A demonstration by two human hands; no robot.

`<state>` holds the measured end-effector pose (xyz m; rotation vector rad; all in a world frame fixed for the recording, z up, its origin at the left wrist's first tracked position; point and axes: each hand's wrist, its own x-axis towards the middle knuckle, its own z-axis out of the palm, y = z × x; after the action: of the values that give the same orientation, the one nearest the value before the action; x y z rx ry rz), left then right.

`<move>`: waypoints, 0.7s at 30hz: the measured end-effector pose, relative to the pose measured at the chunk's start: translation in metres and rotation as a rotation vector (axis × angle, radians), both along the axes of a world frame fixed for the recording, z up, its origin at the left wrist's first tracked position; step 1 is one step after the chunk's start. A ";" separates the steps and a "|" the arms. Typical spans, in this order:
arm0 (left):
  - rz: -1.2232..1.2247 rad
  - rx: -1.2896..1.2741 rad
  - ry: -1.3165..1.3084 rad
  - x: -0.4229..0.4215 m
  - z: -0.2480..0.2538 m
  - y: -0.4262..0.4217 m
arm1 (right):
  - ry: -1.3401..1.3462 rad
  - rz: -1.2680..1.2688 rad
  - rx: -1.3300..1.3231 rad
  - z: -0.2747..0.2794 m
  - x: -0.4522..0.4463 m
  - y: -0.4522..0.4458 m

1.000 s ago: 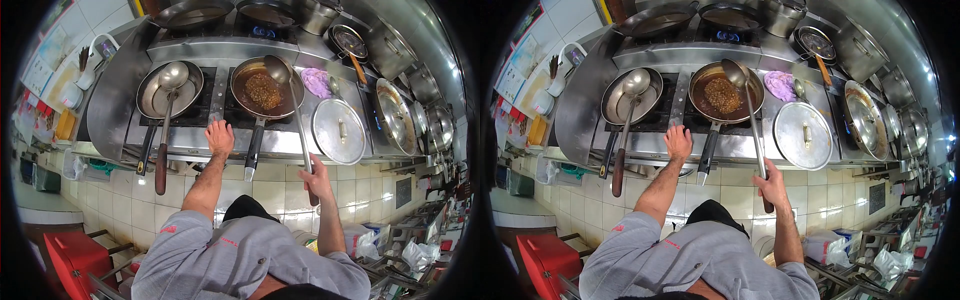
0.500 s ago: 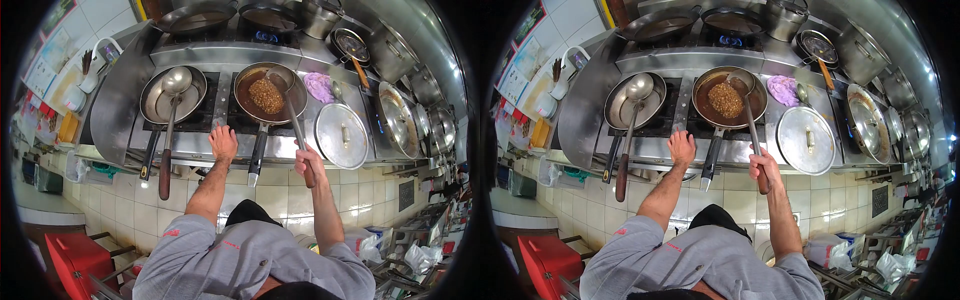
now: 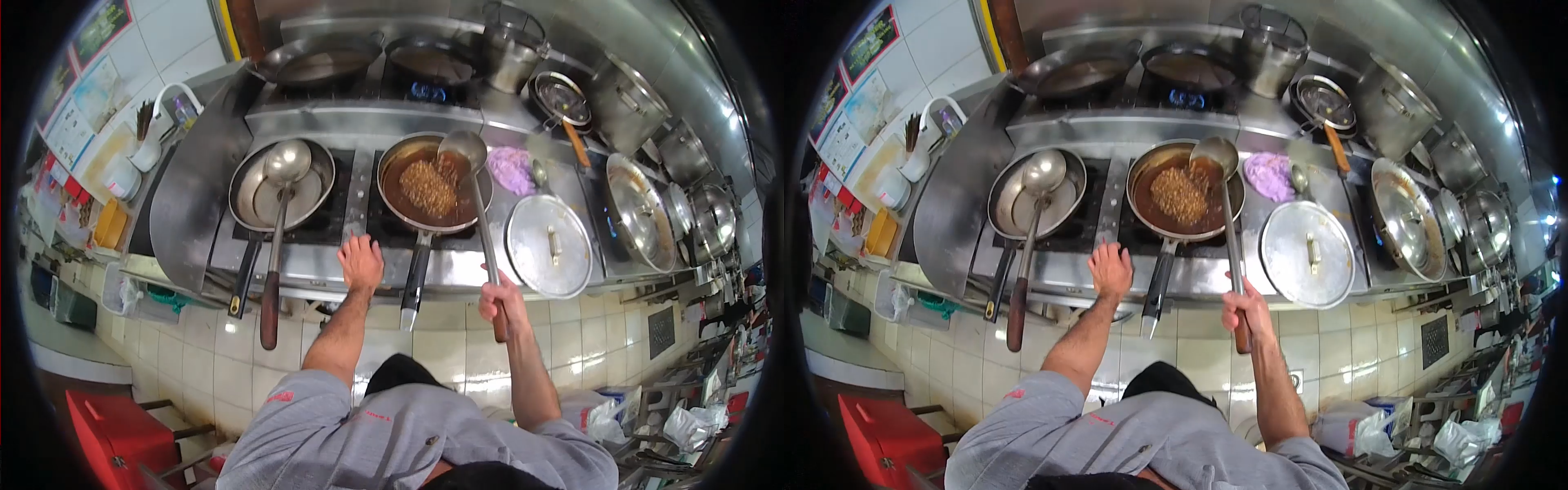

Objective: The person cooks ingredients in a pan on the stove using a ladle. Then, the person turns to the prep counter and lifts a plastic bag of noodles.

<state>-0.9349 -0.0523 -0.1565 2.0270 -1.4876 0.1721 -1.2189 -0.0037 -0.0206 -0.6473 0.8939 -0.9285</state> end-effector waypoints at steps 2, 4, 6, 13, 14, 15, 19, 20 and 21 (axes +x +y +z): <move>-0.004 -0.014 0.000 0.000 -0.003 -0.002 | -0.022 0.027 -0.029 0.006 -0.006 0.008; 0.014 -0.036 -0.032 0.000 -0.007 -0.002 | 0.101 0.087 -0.063 0.014 -0.011 0.013; 0.006 -0.017 -0.022 0.000 -0.005 -0.002 | 0.191 0.095 -0.082 0.016 -0.013 0.017; 0.007 -0.051 -0.011 0.001 -0.001 -0.002 | 0.674 0.079 -0.304 0.015 0.002 0.021; 0.014 -0.067 -0.009 -0.001 -0.002 0.000 | 0.716 0.069 -0.298 0.010 0.003 0.021; 0.013 -0.086 -0.012 -0.001 -0.002 0.001 | 0.744 0.073 -0.306 0.013 0.005 0.022; 0.035 -0.090 -0.030 0.001 0.000 -0.003 | 0.738 0.109 -0.310 0.016 0.010 0.023; 0.016 -0.080 -0.030 0.000 -0.002 -0.002 | 0.739 0.118 -0.307 0.013 0.009 0.026; -0.006 -0.070 -0.030 0.001 -0.002 0.001 | 0.685 0.117 -0.322 0.007 0.007 0.026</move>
<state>-0.9339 -0.0516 -0.1588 1.9725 -1.4855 0.2500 -1.2117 0.0221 -0.0132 -1.3285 1.3013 -0.7536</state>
